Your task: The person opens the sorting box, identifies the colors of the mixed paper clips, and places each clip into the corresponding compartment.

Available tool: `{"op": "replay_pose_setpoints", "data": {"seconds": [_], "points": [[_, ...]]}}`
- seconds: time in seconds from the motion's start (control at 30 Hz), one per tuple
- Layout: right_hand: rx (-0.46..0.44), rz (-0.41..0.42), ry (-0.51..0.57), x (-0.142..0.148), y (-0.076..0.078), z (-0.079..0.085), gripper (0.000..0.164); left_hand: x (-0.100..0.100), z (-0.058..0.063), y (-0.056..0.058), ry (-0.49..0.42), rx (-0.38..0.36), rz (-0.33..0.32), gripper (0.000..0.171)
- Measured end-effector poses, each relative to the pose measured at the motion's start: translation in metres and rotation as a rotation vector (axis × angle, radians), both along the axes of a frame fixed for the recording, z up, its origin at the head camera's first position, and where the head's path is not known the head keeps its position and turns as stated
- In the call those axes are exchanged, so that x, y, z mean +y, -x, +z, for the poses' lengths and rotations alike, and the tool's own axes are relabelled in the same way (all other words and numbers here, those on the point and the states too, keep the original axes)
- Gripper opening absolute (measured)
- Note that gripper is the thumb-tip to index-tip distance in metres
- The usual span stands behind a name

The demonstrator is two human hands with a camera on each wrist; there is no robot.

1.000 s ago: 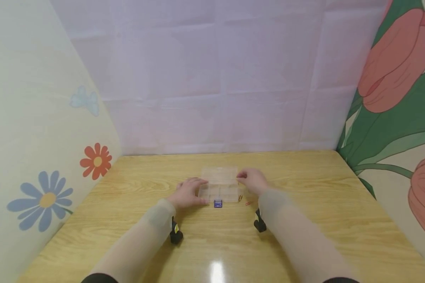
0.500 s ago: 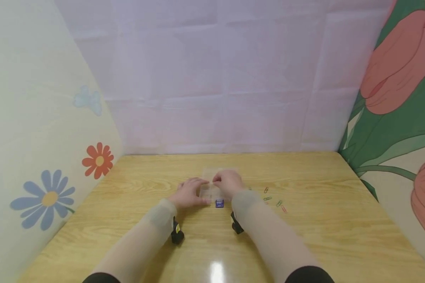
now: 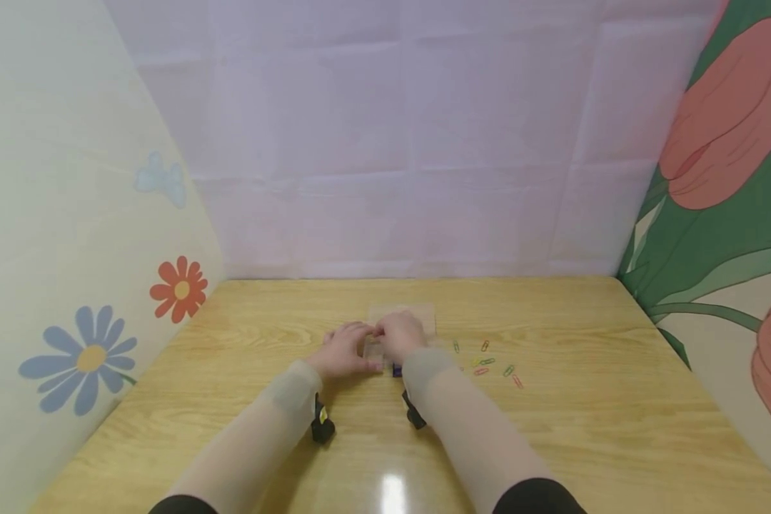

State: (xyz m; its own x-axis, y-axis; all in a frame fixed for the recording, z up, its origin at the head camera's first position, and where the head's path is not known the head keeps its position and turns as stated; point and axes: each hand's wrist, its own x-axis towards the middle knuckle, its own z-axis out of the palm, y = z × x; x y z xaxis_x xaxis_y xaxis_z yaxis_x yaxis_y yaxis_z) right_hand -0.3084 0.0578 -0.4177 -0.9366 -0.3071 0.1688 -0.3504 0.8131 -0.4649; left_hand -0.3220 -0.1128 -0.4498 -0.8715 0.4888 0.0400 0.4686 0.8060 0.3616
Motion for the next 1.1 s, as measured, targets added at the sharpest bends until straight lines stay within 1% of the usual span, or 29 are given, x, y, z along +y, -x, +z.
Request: {"op": "replay_pose_setpoints", "data": {"seconds": [0.23, 0.37, 0.57, 0.7, 0.8, 0.93, 1.1], "points": [[0.013, 0.02, 0.007, -0.004, 0.002, -0.005, 0.008, 0.002, 0.003, -0.002, -0.013, -0.006, -0.006, 0.077], [0.008, 0.02, 0.005, -0.005, 0.004, -0.008, 0.01, 0.003, 0.005, -0.003, -0.01, 0.005, -0.006, 0.075], [-0.013, 0.009, 0.014, -0.005, 0.005, -0.011, 0.009, 0.002, 0.004, -0.004, -0.007, 0.006, -0.001, 0.077], [-0.016, 0.025, 0.025, -0.003, 0.005, -0.011, 0.009, 0.002, 0.004, -0.004, -0.002, -0.007, 0.005, 0.078], [-0.039, 0.035, 0.052, -0.001, 0.004, -0.01, 0.009, 0.002, 0.004, -0.004, 0.001, -0.013, 0.009, 0.079], [-0.064, 0.026, 0.09, 0.007, 0.001, -0.008, 0.012, 0.003, 0.004, -0.004, 0.005, -0.009, 0.01, 0.078], [-0.09, -0.013, 0.133, 0.022, 0.0, -0.007, 0.016, 0.003, 0.008, -0.007, 0.014, -0.031, 0.023, 0.076]]}}
